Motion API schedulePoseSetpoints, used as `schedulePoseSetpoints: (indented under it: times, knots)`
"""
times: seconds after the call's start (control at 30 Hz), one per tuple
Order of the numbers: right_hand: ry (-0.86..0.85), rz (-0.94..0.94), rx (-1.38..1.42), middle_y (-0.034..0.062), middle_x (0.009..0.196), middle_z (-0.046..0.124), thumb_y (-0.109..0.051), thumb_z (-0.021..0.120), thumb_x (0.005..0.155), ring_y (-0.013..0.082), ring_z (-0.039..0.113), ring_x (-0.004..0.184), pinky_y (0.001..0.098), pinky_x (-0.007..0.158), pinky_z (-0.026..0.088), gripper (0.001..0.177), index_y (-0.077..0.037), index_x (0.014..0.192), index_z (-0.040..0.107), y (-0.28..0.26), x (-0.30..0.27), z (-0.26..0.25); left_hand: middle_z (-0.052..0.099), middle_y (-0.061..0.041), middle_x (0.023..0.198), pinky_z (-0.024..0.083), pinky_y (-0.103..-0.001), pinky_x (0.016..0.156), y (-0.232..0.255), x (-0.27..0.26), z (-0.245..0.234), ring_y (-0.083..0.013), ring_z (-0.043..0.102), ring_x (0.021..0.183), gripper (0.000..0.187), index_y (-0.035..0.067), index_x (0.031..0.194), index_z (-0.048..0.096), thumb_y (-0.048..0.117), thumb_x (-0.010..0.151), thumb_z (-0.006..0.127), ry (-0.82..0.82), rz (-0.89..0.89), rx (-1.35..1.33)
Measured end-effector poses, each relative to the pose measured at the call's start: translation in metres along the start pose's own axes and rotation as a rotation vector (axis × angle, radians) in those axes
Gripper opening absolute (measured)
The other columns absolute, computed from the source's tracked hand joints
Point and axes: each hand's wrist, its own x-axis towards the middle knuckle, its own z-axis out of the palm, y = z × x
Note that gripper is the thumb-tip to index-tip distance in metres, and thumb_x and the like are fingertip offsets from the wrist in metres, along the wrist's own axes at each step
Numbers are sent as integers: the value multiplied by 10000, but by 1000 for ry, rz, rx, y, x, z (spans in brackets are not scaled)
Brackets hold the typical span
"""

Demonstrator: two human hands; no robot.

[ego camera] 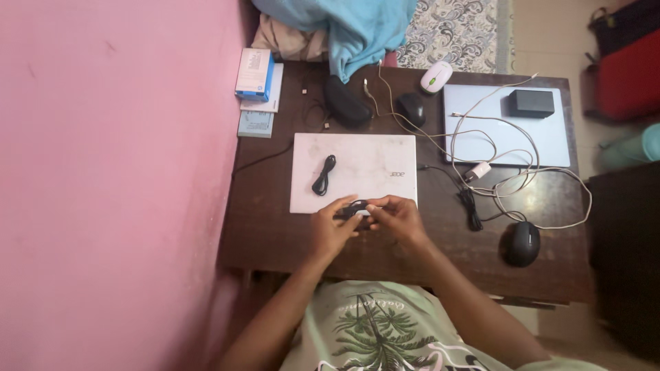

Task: The person organizes several black cables on a desk. They coil each cable by hand, place it into a clear plastic bag, and then set the bagged cable aside. The person repeats this process for multiple cables.

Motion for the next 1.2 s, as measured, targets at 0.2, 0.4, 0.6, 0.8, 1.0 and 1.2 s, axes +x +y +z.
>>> schedulePoseSetpoints:
  times: [0.2,0.4,0.6,0.8,1.0,1.2]
  knots:
    - [39,78,171,103,886,733,-122,714,950,136,689,719,257,614,576,204,35,1079,700,3,-1,33,802,-158,1001,654,-292,656,-1,15,-40,-151,753,773,406,82,1309,711,36,906,704,-53,-32,212]
    - [108,67,372,76,964,750,-74,717,943,138,703,831,256,782,608,186,33,1094,697,31,22,51,780,-119,1103,687,-304,671,-23,49,-65,-169,760,791,337,28,1221,745,4,890,682,-148,-31,152]
    - [178,89,413,69,1009,763,-74,728,925,127,700,844,249,795,601,190,29,1085,720,38,24,63,691,-132,1180,676,-366,782,-38,59,-89,-231,733,964,401,-30,1302,671,5,903,699,-337,-255,-257]
    - [218,-33,264,110,992,764,-100,751,918,129,734,831,253,775,621,231,51,1090,718,27,16,67,683,-129,1190,638,-344,803,-20,65,-97,-201,729,1010,467,15,1388,595,77,941,716,-497,-270,-167]
    - [300,-65,231,120,968,770,-90,764,917,127,721,778,240,710,602,241,80,1084,729,16,3,57,721,-119,1189,669,-367,758,-17,72,-65,-200,741,979,428,12,1365,629,127,954,658,-506,-262,-179]
    - [374,-86,268,129,974,772,-79,768,895,145,739,807,250,726,610,249,87,1076,728,24,-4,44,752,-123,1118,662,-330,667,-32,68,-37,-182,739,864,345,3,1276,700,60,935,693,-351,-176,-132]
